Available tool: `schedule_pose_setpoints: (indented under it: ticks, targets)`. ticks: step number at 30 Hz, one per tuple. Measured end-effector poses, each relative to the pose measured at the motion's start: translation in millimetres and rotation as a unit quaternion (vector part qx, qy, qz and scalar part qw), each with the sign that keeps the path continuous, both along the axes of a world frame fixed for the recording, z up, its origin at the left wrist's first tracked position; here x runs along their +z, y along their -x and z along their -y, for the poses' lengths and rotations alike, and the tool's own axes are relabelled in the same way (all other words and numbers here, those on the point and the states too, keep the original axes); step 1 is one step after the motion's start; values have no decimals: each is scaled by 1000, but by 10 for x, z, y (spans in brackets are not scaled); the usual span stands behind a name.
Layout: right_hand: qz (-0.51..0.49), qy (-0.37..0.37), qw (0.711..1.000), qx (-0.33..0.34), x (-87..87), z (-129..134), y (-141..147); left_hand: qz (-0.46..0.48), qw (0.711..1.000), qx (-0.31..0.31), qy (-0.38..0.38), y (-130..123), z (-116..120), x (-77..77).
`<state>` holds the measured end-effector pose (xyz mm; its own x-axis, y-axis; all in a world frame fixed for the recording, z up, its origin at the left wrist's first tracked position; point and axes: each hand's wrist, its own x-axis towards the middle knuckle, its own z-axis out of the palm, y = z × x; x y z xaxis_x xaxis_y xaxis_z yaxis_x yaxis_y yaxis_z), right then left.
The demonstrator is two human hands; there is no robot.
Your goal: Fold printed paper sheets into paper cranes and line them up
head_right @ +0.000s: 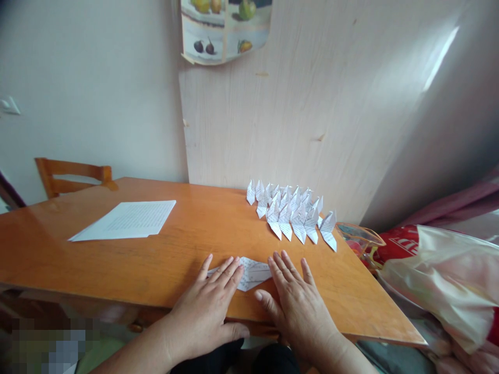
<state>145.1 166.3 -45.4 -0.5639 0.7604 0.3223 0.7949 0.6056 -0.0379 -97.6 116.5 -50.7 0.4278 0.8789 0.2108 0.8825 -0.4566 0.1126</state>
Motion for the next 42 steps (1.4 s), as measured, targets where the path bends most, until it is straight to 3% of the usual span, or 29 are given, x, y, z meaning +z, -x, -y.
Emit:
schedule_pose_setpoints:
  ticks: [8,15,22,29,42]
  targets:
    - [28,71,994,76,153,17,382,19,1000,-8,1,15,0,-4]
    - [24,80,996,32,71,-18,190,0,1000,-7,0,16,-2,2]
    - [-105,48,992,-53,-93,-98,23,-10,1000,-8,-7,23,10,3]
    - [-158,47,985,-58,-109,-120,-5,-14,999,-11,-31,23,44,4]
    - [-170,28,984,-50,-140,-80,-12,41,996,-65,-32,88,207,147]
